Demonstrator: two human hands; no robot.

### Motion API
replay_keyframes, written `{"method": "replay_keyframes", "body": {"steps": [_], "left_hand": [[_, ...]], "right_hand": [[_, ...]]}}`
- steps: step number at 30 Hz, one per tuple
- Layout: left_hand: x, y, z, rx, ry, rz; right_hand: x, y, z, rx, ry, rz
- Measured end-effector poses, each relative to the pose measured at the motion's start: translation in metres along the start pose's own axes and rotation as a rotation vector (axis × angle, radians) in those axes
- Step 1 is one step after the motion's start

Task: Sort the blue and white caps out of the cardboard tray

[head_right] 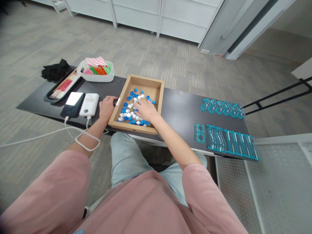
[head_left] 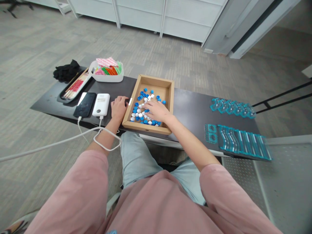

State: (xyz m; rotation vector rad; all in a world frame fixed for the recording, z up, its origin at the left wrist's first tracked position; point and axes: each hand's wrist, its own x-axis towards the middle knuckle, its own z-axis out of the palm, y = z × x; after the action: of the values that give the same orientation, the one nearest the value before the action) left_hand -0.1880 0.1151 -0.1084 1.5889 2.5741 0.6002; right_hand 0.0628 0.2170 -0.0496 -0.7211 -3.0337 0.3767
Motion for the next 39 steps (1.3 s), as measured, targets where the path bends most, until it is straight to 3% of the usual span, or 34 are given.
{"method": "replay_keyframes", "body": {"steps": [3,6,12,18,23,26,29,35,39], "left_hand": [[0.0,0.0,0.0,0.004,-0.001,-0.004],[0.0,0.0,-0.001,0.008,-0.004,-0.002],[-0.001,-0.001,0.001,0.023,0.007,0.01],[0.0,-0.001,0.001,0.025,0.007,0.006],[0.0,0.001,-0.001,0.034,-0.02,-0.006],[0.0,0.002,-0.002,0.03,-0.028,-0.009],[0.0,0.002,-0.004,0.01,-0.039,-0.011],[0.0,0.0,-0.008,-0.041,-0.067,-0.021],[0.003,0.002,-0.01,-0.137,-0.062,-0.082]], "right_hand": [[0.005,-0.005,0.008,0.097,-0.035,-0.182],[0.011,-0.009,0.014,0.125,-0.047,-0.22],[0.007,0.0,0.003,0.161,0.033,-0.04],[0.003,0.029,-0.01,0.039,0.129,0.176],[-0.013,0.052,-0.019,0.04,0.234,0.264],[-0.041,0.059,-0.023,0.092,0.302,0.306],[-0.087,0.057,-0.016,0.137,0.338,0.341],[-0.193,0.032,0.033,0.273,0.306,0.397],[-0.24,0.011,0.065,0.33,0.316,0.475]]}}
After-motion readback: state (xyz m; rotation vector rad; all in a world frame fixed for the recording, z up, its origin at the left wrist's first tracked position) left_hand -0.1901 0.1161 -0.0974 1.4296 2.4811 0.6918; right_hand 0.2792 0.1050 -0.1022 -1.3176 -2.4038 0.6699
